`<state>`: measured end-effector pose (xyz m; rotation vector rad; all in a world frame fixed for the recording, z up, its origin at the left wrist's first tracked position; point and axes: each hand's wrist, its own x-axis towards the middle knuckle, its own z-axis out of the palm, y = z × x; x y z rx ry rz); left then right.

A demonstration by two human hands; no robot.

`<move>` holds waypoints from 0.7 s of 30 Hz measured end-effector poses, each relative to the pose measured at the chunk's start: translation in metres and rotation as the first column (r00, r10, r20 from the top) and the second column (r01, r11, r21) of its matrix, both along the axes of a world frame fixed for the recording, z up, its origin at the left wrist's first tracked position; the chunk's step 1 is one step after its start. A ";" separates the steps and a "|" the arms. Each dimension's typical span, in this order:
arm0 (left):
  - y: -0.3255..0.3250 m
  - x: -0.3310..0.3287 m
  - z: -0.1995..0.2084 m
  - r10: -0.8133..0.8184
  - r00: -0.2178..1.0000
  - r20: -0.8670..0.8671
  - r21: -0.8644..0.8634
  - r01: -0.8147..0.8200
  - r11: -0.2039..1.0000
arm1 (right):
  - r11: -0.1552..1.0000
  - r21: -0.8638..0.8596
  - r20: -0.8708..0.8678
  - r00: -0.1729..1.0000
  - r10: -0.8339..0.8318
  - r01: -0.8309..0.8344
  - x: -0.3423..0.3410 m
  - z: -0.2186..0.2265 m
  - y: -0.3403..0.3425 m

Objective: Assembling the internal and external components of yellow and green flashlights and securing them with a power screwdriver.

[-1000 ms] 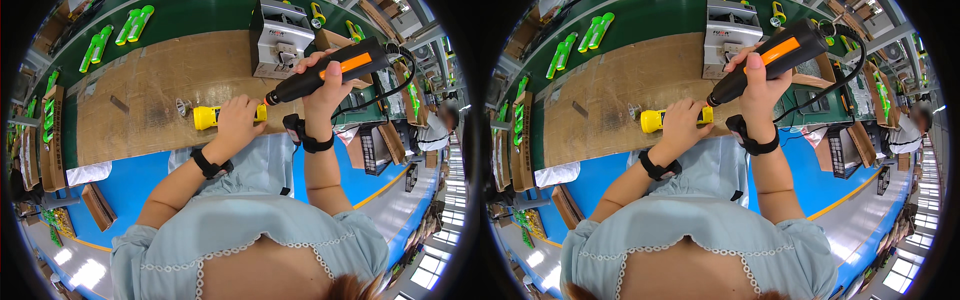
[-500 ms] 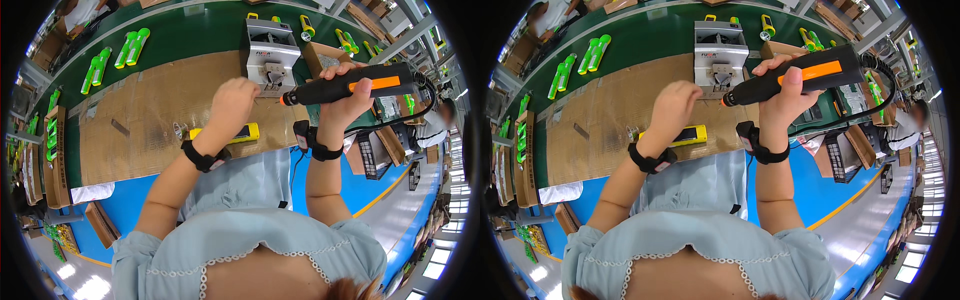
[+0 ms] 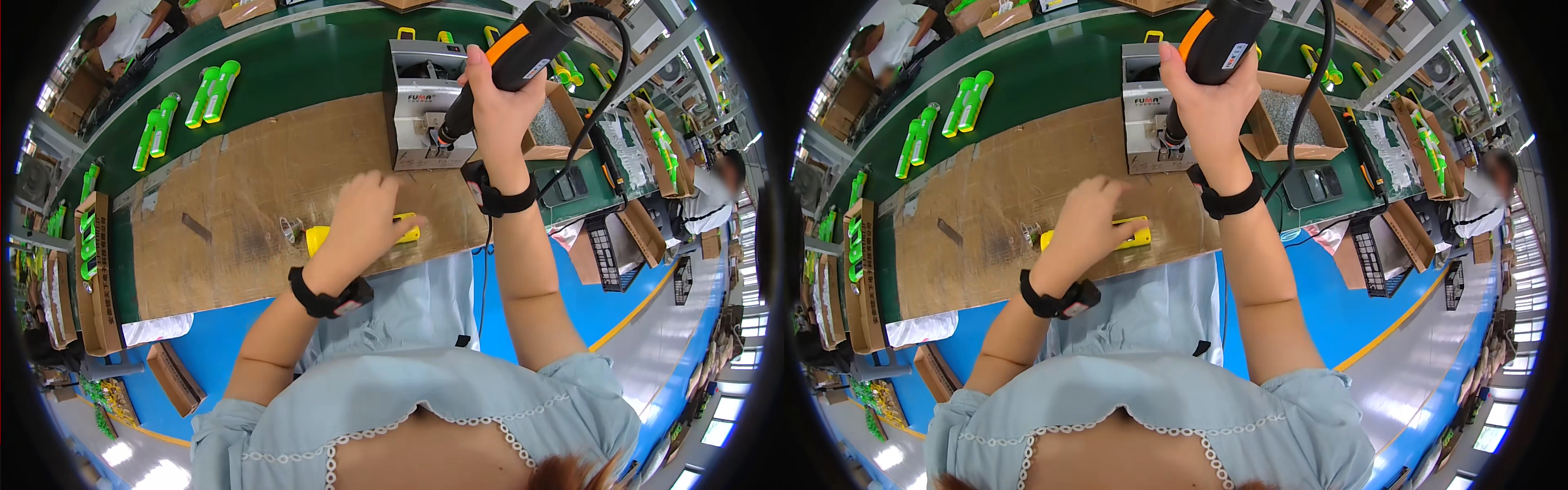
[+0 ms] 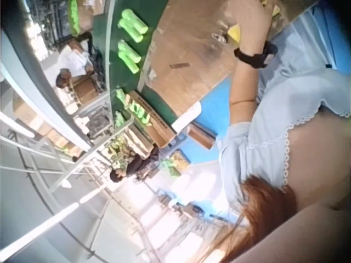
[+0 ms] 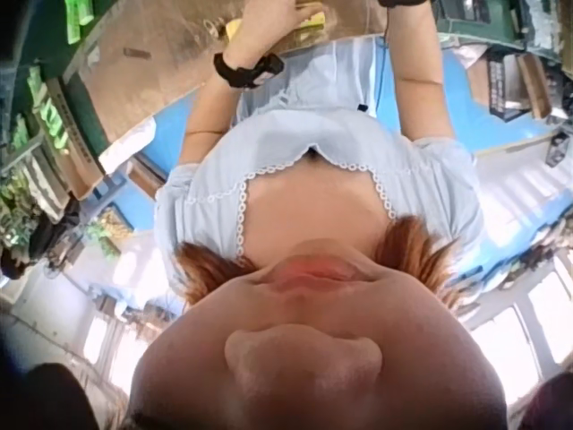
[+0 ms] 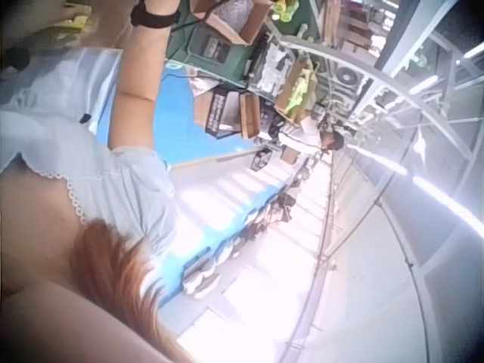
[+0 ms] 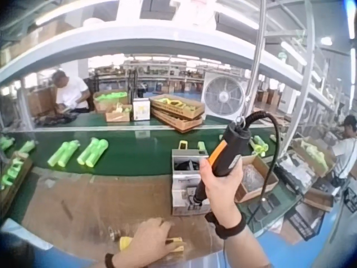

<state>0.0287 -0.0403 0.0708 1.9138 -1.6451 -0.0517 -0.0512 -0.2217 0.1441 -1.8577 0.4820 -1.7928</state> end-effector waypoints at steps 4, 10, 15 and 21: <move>0.019 -0.013 -0.040 -0.094 0.994 -0.050 0.017 0.095 0.995 | 0.973 0.134 0.079 0.980 0.181 -0.190 -0.007 0.003 0.015; 0.024 -0.017 -0.050 -0.050 0.998 -0.038 -0.062 0.047 0.997 | 0.838 0.306 0.168 0.892 0.419 -0.451 -0.034 -0.009 0.058; 0.024 -0.018 -0.056 -0.047 0.999 -0.011 -0.091 0.045 0.995 | 0.820 0.312 0.176 0.877 0.447 -0.480 -0.038 -0.023 0.075; 0.026 -0.020 -0.058 -0.036 0.999 -0.010 -0.098 0.035 0.995 | 0.818 0.327 0.151 0.880 0.450 -0.474 -0.036 -0.027 0.080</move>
